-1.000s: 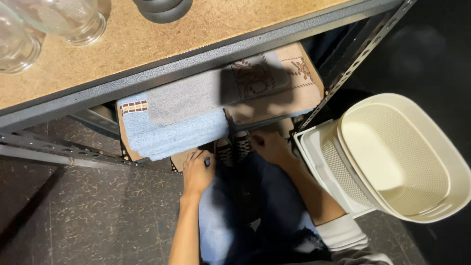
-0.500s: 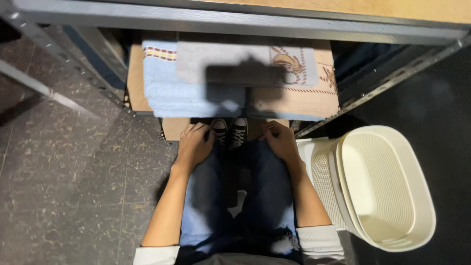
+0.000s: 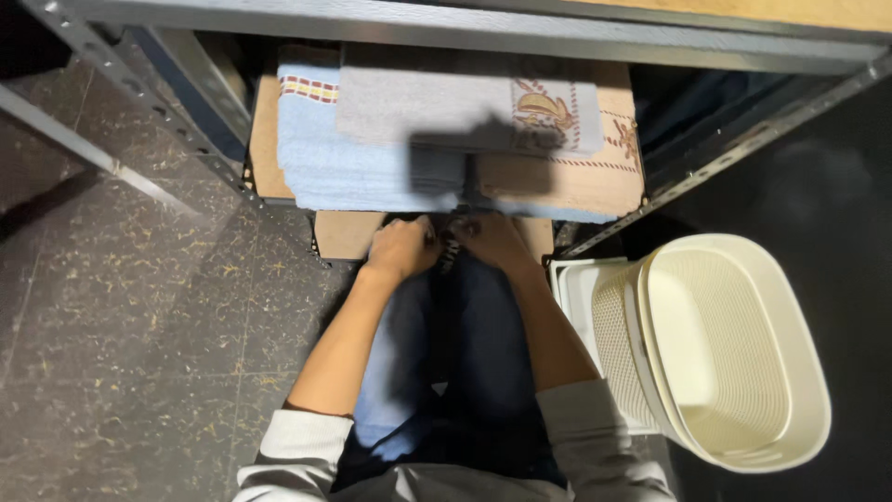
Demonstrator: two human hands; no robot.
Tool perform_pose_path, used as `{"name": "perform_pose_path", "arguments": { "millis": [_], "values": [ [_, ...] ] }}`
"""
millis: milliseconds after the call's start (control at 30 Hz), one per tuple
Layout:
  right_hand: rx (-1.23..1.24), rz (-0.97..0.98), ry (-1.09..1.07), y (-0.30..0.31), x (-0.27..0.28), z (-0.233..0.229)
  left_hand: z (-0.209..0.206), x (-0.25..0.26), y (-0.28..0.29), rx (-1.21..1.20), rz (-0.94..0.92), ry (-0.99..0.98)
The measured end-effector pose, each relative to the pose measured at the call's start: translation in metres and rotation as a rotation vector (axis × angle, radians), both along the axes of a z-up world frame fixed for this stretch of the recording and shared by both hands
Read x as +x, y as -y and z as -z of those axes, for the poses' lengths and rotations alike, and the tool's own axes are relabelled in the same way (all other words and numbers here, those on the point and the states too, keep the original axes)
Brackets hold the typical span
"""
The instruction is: The person sits on the floor and organizes supplies on a metal shelf. They move yellow bottles, paper towels, and black coasters from the shelf into a white basket, then transfer them back to the shelf in a neat arrangement.
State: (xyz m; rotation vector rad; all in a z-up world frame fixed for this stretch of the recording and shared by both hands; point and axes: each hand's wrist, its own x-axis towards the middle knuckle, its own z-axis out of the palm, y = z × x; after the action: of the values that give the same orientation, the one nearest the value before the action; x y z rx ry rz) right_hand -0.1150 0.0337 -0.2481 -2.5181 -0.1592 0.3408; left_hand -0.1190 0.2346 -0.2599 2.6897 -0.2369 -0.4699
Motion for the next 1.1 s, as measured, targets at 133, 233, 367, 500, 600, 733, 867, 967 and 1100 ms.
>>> {"name": "perform_pose_path", "arguments": {
  "millis": [133,233,367,500,600,733,867,967,1100],
  "values": [
    [-0.024,-0.039,-0.076,0.006,-0.004,0.0,-0.003,-0.002,-0.002,0.038,0.035,-0.035],
    [-0.048,-0.052,-0.135,0.009,-0.011,0.0,-0.001,-0.006,-0.003,0.042,0.027,-0.016],
    [-0.073,-0.046,-0.062,0.009,-0.022,0.002,-0.001,-0.012,-0.004,0.054,0.059,0.018],
    [-0.111,0.036,0.085,0.003,-0.03,0.007,0.006,-0.017,-0.005,0.013,0.007,0.129],
    [-0.14,0.065,0.041,0.002,-0.034,0.006,0.01,-0.018,-0.006,0.013,0.004,0.164],
    [-0.102,0.07,0.017,0.006,-0.035,0.009,0.014,-0.02,-0.007,0.008,-0.033,0.181],
    [-0.04,0.077,0.166,0.007,-0.025,0.008,0.01,-0.02,-0.009,-0.007,-0.012,0.267],
    [-0.059,0.135,0.032,0.014,-0.025,0.012,0.005,-0.019,-0.007,-0.018,-0.065,0.236],
    [-0.156,0.166,-0.016,0.016,-0.025,0.021,-0.002,-0.022,-0.009,-0.08,-0.072,0.202]
  ]
}}
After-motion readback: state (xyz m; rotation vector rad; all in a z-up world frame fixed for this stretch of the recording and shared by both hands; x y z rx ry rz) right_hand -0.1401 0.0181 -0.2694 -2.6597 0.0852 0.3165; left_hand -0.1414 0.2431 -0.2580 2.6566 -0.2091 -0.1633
